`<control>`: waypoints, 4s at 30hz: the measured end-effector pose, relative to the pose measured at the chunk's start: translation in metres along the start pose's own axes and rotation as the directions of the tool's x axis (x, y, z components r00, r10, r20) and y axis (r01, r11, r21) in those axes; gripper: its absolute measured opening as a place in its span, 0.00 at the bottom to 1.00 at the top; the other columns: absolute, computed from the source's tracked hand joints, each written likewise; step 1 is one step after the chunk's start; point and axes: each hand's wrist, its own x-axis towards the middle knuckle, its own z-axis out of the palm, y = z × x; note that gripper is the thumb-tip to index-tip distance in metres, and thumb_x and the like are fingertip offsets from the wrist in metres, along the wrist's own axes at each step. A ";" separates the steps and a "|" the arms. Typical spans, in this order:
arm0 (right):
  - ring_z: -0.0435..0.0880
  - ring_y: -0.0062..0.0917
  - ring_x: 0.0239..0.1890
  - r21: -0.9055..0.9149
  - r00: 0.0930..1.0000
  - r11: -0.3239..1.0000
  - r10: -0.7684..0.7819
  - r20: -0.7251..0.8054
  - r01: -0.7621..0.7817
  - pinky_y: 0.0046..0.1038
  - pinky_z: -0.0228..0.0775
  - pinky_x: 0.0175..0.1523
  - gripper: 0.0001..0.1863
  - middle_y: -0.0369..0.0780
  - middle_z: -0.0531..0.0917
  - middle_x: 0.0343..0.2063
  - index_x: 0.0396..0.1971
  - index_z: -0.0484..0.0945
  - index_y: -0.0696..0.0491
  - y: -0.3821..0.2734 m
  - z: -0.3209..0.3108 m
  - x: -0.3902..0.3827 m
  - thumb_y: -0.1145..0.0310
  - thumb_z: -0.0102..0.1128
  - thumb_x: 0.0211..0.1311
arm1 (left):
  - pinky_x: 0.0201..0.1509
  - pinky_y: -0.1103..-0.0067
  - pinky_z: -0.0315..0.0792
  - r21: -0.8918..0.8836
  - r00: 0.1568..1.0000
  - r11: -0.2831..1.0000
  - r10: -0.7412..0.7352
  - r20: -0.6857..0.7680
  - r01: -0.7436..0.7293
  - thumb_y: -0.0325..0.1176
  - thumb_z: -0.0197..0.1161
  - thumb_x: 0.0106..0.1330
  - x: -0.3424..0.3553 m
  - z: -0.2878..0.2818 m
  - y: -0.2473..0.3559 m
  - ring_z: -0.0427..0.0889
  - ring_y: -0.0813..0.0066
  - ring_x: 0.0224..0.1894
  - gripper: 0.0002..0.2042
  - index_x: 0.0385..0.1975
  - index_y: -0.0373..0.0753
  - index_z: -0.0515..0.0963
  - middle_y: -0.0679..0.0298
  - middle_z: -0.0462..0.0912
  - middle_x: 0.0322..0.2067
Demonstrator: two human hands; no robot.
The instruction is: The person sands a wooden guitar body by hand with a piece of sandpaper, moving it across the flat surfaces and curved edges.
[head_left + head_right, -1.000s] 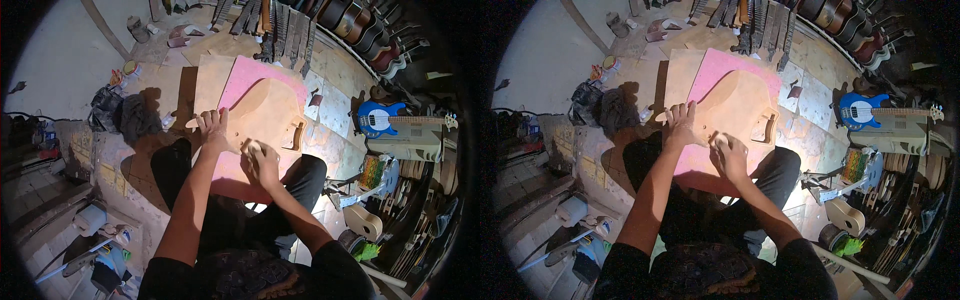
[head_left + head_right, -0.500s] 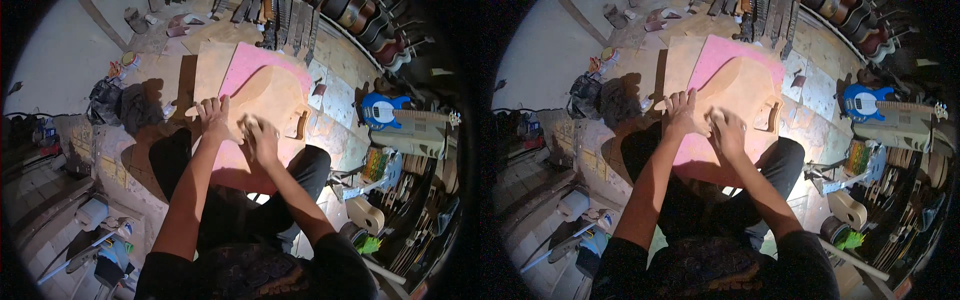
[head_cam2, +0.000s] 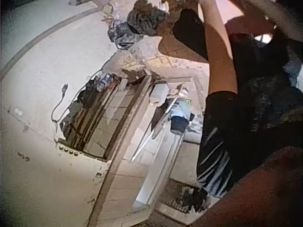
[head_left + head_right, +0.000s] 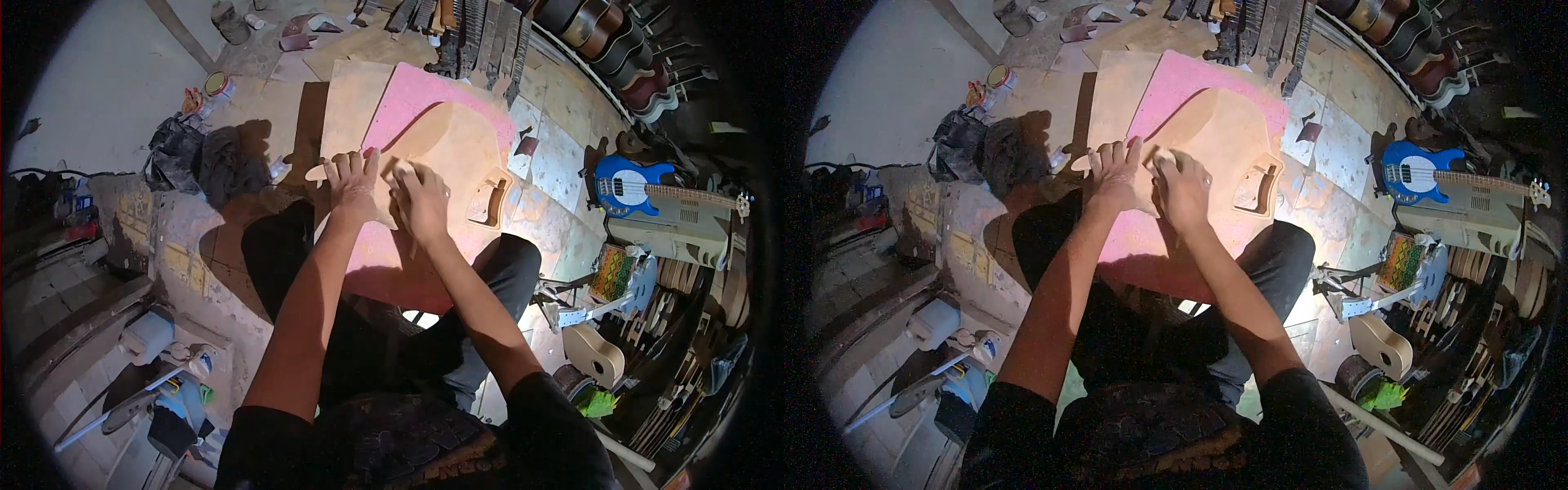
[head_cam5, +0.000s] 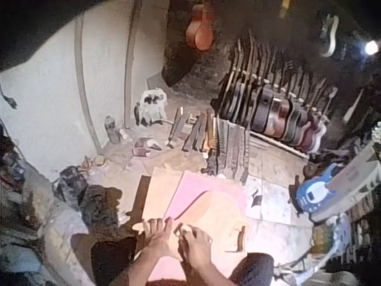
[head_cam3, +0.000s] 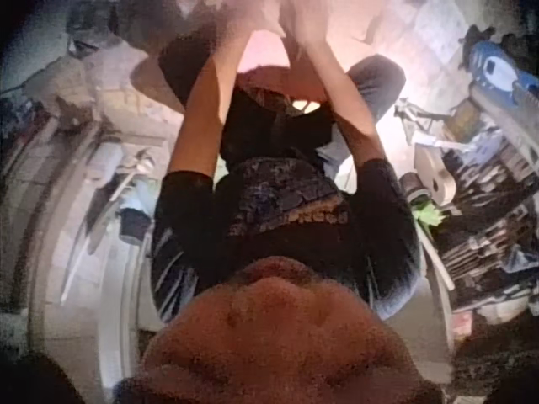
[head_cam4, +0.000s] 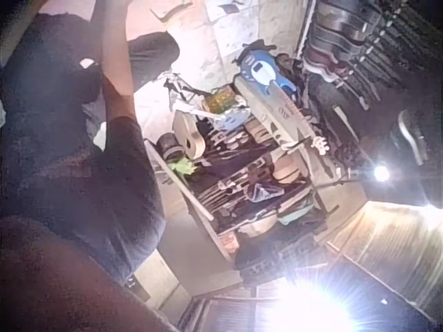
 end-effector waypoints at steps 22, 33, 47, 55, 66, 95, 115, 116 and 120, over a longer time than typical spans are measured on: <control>0.80 0.45 0.60 -0.056 0.995 0.997 -0.064 -0.073 0.060 0.47 0.67 0.64 0.22 0.44 0.81 0.63 0.57 0.84 0.44 -0.001 0.010 -0.006 0.69 0.71 0.63 | 0.80 0.38 0.39 -0.026 1.000 1.000 -0.017 0.009 0.017 0.64 0.89 0.22 0.003 0.002 -0.003 0.57 0.42 0.75 0.79 0.82 0.44 0.49 0.48 0.63 0.70; 0.76 0.41 0.62 -0.154 0.988 0.987 -0.011 0.152 0.035 0.55 0.62 0.62 0.23 0.36 0.79 0.60 0.52 0.85 0.35 -0.009 -0.009 -0.018 0.72 0.71 0.55 | 0.81 0.37 0.39 -0.022 1.000 1.000 -0.004 0.000 0.004 0.61 0.90 0.21 0.002 0.005 0.001 0.56 0.40 0.75 0.80 0.82 0.42 0.49 0.48 0.64 0.71; 0.87 0.42 0.43 0.120 0.991 0.992 -0.022 -0.134 0.038 0.42 0.78 0.50 0.14 0.50 0.87 0.45 0.48 0.85 0.57 0.064 -0.055 -0.012 0.67 0.66 0.66 | 0.80 0.39 0.37 -0.034 1.000 0.999 -0.004 0.026 0.005 0.65 0.89 0.20 0.001 -0.002 -0.003 0.54 0.42 0.77 0.82 0.82 0.42 0.48 0.47 0.62 0.72; 0.83 0.34 0.34 0.442 0.962 0.864 0.273 -0.009 -0.242 0.37 0.76 0.44 0.18 0.47 0.84 0.34 0.51 0.83 0.61 0.047 -0.026 -0.044 0.63 0.64 0.69 | 0.81 0.39 0.37 -0.066 0.996 0.997 -0.022 0.087 0.027 0.65 0.89 0.20 0.001 -0.011 -0.005 0.51 0.42 0.79 0.81 0.82 0.42 0.50 0.46 0.60 0.74; 0.82 0.51 0.52 -0.069 0.955 0.959 -0.281 -0.094 0.276 0.54 0.72 0.54 0.21 0.53 0.82 0.53 0.58 0.84 0.50 0.028 -0.011 -0.016 0.67 0.69 0.65 | 0.81 0.38 0.36 -0.031 0.999 0.999 -0.028 0.040 0.029 0.66 0.89 0.19 0.003 0.000 -0.009 0.52 0.42 0.78 0.81 0.82 0.42 0.49 0.47 0.61 0.72; 0.81 0.56 0.51 -0.078 0.911 0.984 0.116 -0.395 -0.160 0.52 0.73 0.57 0.21 0.55 0.82 0.52 0.57 0.81 0.48 0.167 -0.071 0.047 0.69 0.66 0.63 | 0.82 0.40 0.33 -0.073 0.996 0.997 -0.015 0.088 0.021 0.61 0.91 0.19 0.010 -0.014 0.015 0.47 0.44 0.80 0.83 0.82 0.42 0.45 0.48 0.57 0.75; 0.85 0.46 0.43 -0.048 0.957 0.959 -0.281 -0.070 0.278 0.48 0.77 0.45 0.16 0.53 0.85 0.49 0.52 0.84 0.47 0.081 -0.016 0.039 0.64 0.67 0.64 | 0.80 0.41 0.37 -0.068 1.000 0.998 -0.003 0.003 0.003 0.65 0.88 0.19 -0.002 -0.011 -0.011 0.50 0.43 0.79 0.82 0.82 0.40 0.48 0.47 0.58 0.75; 0.85 0.47 0.43 -0.124 0.967 0.974 -0.206 -0.153 0.188 0.49 0.77 0.46 0.15 0.52 0.85 0.46 0.52 0.83 0.48 0.113 -0.025 0.064 0.62 0.64 0.68 | 0.80 0.42 0.38 -0.074 1.000 0.997 0.012 -0.006 -0.012 0.65 0.89 0.19 -0.003 -0.011 -0.006 0.50 0.44 0.79 0.82 0.82 0.40 0.47 0.47 0.57 0.75; 0.85 0.52 0.48 -0.180 0.878 0.896 0.327 -0.350 -0.406 0.51 0.75 0.57 0.18 0.53 0.86 0.46 0.54 0.83 0.52 0.201 -0.093 0.137 0.61 0.66 0.69 | 0.80 0.42 0.38 -0.128 0.995 0.988 0.081 -0.055 -0.087 0.64 0.89 0.19 0.007 0.000 0.008 0.51 0.44 0.78 0.81 0.81 0.39 0.50 0.47 0.58 0.75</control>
